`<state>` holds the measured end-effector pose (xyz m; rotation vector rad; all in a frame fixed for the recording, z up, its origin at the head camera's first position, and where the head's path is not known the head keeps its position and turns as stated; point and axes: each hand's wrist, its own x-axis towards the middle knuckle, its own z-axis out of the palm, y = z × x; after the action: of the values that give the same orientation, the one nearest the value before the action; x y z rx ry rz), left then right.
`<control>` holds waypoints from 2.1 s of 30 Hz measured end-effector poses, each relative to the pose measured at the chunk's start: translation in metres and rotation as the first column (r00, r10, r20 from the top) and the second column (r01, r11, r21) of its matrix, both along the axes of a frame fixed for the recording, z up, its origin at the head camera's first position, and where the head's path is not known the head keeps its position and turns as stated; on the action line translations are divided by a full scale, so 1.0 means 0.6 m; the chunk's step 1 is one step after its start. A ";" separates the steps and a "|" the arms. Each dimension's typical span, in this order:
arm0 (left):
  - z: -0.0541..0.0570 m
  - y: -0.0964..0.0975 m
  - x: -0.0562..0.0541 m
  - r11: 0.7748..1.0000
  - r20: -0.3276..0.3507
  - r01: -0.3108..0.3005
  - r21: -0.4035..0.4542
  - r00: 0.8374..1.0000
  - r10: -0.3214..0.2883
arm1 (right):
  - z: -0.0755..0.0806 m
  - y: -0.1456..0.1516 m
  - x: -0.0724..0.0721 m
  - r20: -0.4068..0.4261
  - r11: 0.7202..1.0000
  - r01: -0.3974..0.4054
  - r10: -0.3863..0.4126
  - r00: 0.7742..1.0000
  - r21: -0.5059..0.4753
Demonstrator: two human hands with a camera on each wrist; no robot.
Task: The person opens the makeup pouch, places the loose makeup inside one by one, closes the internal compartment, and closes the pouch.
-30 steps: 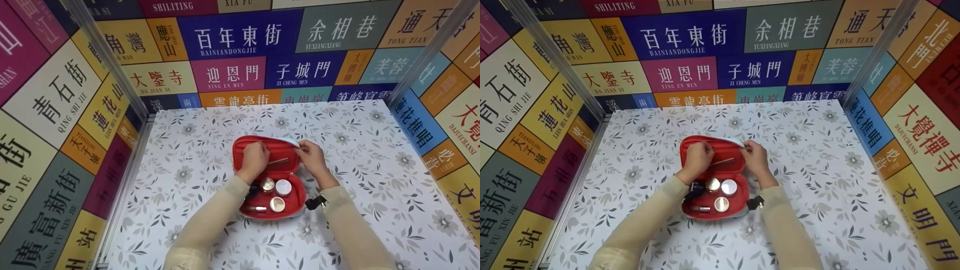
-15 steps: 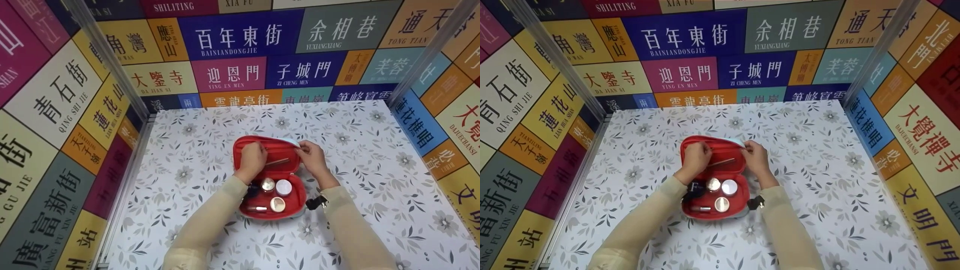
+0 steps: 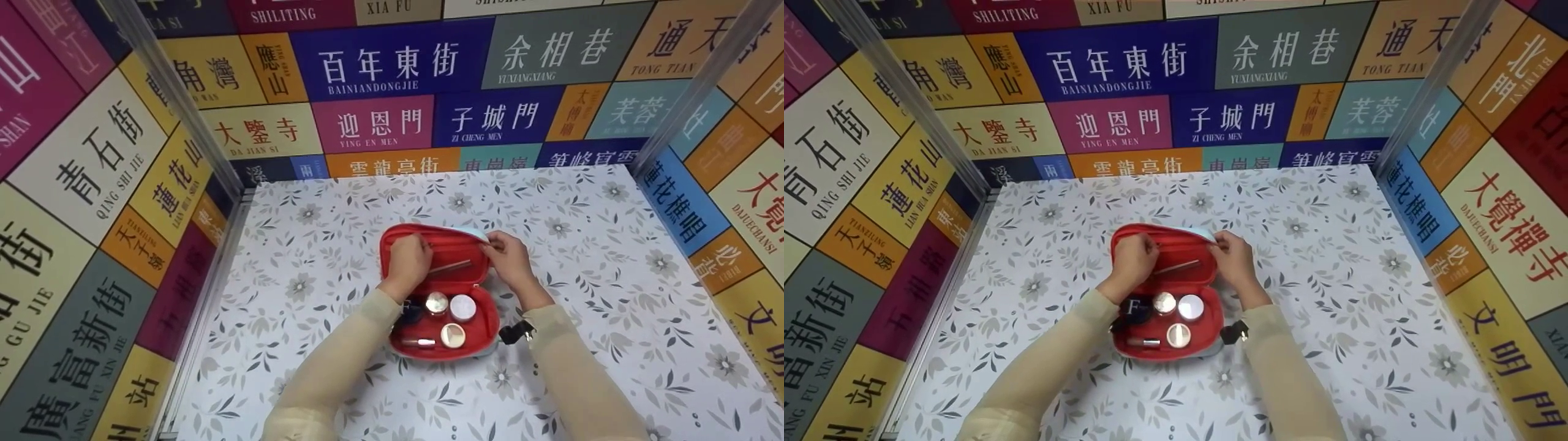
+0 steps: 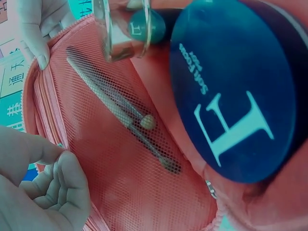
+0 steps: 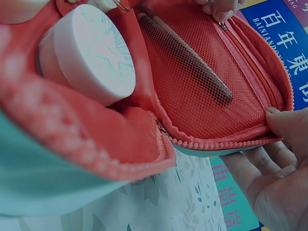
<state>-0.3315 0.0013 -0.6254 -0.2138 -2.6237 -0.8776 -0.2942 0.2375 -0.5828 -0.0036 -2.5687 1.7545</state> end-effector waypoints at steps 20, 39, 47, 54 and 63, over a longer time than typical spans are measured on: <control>0.095 -0.032 0.057 1.000 0.091 -0.004 -0.002 0.996 0.005 | -0.010 -0.003 0.000 0.000 0.998 0.008 -0.008 1.000 -0.064; 0.090 -0.061 0.056 1.000 0.099 -0.022 0.018 0.995 0.020 | -0.008 0.000 0.001 0.001 1.000 0.008 -0.008 1.000 -0.012; 0.087 -0.075 0.057 1.000 0.100 -0.027 0.005 0.995 0.027 | -0.009 0.000 -0.002 0.029 1.000 0.022 -0.022 0.999 -0.004; 0.087 -0.086 0.057 1.000 0.093 -0.021 0.005 0.995 0.020 | -0.014 0.001 -0.002 0.004 0.999 0.027 -0.027 1.000 -0.024; 0.089 -0.098 0.054 1.000 0.122 -0.020 0.014 0.992 0.018 | -0.016 0.002 -0.001 -0.015 1.000 0.021 -0.021 1.000 -0.022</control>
<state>-0.2990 -0.0575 -0.5718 -0.1346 -2.7252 -0.9314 -0.2949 0.2389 -0.5921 -0.0176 -2.5297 1.7682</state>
